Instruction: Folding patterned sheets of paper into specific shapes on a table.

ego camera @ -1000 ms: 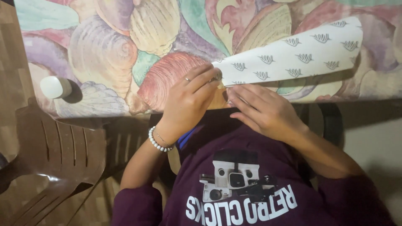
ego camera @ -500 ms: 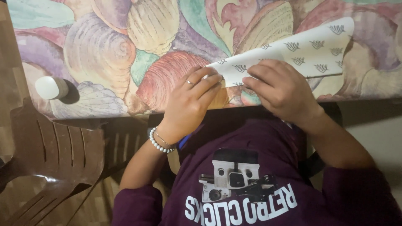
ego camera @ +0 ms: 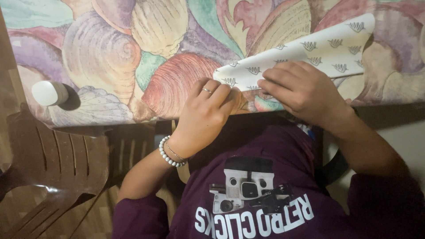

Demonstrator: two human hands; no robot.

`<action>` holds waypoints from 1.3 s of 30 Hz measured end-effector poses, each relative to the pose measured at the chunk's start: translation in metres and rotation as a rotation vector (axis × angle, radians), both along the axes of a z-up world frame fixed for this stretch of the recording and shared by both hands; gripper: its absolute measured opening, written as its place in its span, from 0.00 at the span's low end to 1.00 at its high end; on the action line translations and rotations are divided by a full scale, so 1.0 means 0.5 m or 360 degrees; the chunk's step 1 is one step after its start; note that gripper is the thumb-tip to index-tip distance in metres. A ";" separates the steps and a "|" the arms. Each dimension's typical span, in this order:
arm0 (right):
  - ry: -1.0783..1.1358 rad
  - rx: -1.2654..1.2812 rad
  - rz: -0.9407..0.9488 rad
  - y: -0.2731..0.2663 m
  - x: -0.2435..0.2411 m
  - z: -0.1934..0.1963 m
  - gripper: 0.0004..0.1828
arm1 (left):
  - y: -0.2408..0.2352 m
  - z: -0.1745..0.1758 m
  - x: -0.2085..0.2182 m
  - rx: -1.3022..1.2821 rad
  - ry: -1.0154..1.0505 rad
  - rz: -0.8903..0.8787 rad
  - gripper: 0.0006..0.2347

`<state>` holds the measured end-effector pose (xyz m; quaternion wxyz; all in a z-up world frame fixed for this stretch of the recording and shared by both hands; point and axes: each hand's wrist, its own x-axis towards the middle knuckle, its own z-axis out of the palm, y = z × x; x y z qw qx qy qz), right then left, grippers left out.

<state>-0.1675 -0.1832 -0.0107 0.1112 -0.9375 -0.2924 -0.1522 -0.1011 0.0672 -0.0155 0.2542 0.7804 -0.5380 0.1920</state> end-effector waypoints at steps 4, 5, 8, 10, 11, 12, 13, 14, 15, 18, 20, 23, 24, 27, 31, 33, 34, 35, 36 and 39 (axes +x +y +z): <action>0.0047 0.0049 0.0002 -0.010 -0.005 -0.014 0.10 | -0.005 -0.001 -0.008 0.0056 -0.0011 0.0031 0.03; 0.0071 0.0073 0.0003 -0.012 -0.007 -0.020 0.10 | -0.005 0.002 -0.009 0.0076 -0.0009 0.0035 0.03; 0.0110 0.0112 -0.0007 -0.008 -0.006 -0.004 0.09 | -0.005 0.010 -0.007 0.0109 -0.0016 0.0019 0.03; 0.0113 0.0090 0.0007 -0.012 -0.005 -0.010 0.09 | -0.004 0.010 -0.007 0.0093 0.0004 0.0013 0.03; 0.0114 0.0066 0.0021 -0.014 -0.005 -0.013 0.09 | -0.005 0.011 -0.006 0.0075 0.0021 0.0005 0.04; 0.0114 0.0067 0.0020 -0.016 -0.007 -0.017 0.09 | -0.004 0.006 -0.005 0.0076 0.0021 0.0005 0.04; 0.0108 0.0033 0.0025 -0.017 -0.009 -0.021 0.10 | -0.003 0.002 -0.004 0.0063 0.0023 -0.0001 0.04; 0.0103 -0.0001 0.0029 -0.019 -0.011 -0.025 0.10 | -0.002 -0.003 -0.004 0.0049 0.0026 -0.0006 0.05; 0.0104 0.0000 0.0028 -0.017 -0.012 -0.021 0.10 | -0.001 -0.005 -0.002 0.0049 0.0027 -0.0008 0.05; 0.0108 0.0016 0.0024 -0.010 -0.014 -0.016 0.10 | 0.001 -0.013 0.001 0.0015 0.0056 -0.0038 0.06; 0.0087 -0.0058 0.0014 -0.009 -0.017 -0.020 0.10 | 0.003 -0.020 0.002 -0.0008 0.0089 -0.0050 0.07; 0.0042 -0.0113 0.0045 -0.005 -0.019 -0.007 0.11 | 0.002 -0.018 -0.008 0.0034 0.0008 0.0023 0.07; 0.0042 -0.0114 0.0045 -0.005 -0.019 -0.008 0.11 | 0.001 -0.014 -0.010 0.0033 0.0008 0.0023 0.07; 0.0028 -0.0116 0.0045 -0.006 -0.020 -0.014 0.12 | -0.002 0.007 -0.018 0.0047 -0.0026 0.0047 0.06; 0.0040 -0.0127 0.0082 0.004 -0.007 0.022 0.07 | 0.003 0.018 -0.014 0.0190 0.0257 -0.0070 0.06; -0.0010 -0.0112 0.0133 0.011 0.001 0.044 0.01 | 0.009 0.014 -0.003 0.0352 0.0424 -0.0154 0.07; 0.0027 -0.0106 0.0138 0.012 0.003 0.047 0.02 | 0.010 0.016 0.003 0.0332 0.0534 -0.0186 0.07; 0.0063 -0.0100 0.0142 0.013 0.005 0.049 0.03 | 0.011 0.018 0.009 0.0312 0.0644 -0.0218 0.06; 0.0064 -0.0100 0.0141 0.010 0.005 0.047 0.03 | 0.010 0.017 0.009 0.0311 0.0645 -0.0219 0.06; 0.0129 -0.0037 0.0132 0.008 0.012 0.048 0.02 | 0.007 0.015 0.010 0.0291 0.0608 -0.0191 0.04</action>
